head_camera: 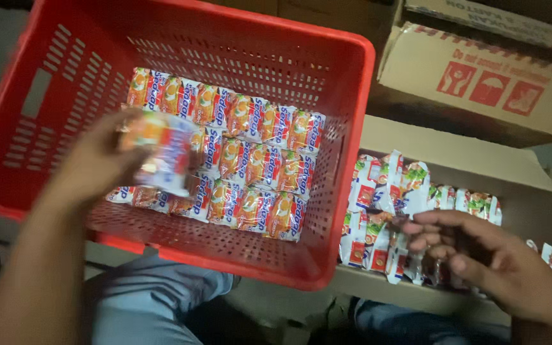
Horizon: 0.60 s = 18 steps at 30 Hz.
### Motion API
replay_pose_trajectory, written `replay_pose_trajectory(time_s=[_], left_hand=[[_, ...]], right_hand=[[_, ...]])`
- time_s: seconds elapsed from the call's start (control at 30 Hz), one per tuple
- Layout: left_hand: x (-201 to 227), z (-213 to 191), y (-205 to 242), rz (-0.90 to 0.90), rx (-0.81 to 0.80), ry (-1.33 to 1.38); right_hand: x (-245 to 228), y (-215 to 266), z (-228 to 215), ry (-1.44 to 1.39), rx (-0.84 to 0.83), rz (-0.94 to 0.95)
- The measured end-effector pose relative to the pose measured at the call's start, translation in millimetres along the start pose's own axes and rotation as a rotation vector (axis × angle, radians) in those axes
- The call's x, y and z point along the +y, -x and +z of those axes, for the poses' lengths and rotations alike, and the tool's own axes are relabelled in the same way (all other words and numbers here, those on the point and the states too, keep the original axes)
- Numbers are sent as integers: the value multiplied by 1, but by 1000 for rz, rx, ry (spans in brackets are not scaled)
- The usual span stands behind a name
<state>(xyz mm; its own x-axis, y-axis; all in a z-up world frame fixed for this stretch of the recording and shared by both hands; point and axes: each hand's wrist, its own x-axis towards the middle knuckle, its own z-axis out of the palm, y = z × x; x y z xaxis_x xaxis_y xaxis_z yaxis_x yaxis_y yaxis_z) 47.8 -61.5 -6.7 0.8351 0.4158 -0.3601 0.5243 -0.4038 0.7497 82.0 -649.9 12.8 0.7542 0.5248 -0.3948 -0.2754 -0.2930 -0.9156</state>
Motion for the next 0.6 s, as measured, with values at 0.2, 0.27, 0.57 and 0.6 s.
replay_pose_trajectory(time_s=[0.2, 0.27, 0.57, 0.6], left_hand=[[22, 67, -35, -280, -396, -289], [13, 81, -52, -337, -477, -327], [-49, 164, -113, -187, -541, -601], [-43, 166, -105, -159, -484, -713]], right_hand=[[19, 6, -6, -10, 39, 57], [24, 8, -8, 10, 73, 109], [63, 14, -27, -98, 45, 30], [60, 14, -27, -113, 42, 16]])
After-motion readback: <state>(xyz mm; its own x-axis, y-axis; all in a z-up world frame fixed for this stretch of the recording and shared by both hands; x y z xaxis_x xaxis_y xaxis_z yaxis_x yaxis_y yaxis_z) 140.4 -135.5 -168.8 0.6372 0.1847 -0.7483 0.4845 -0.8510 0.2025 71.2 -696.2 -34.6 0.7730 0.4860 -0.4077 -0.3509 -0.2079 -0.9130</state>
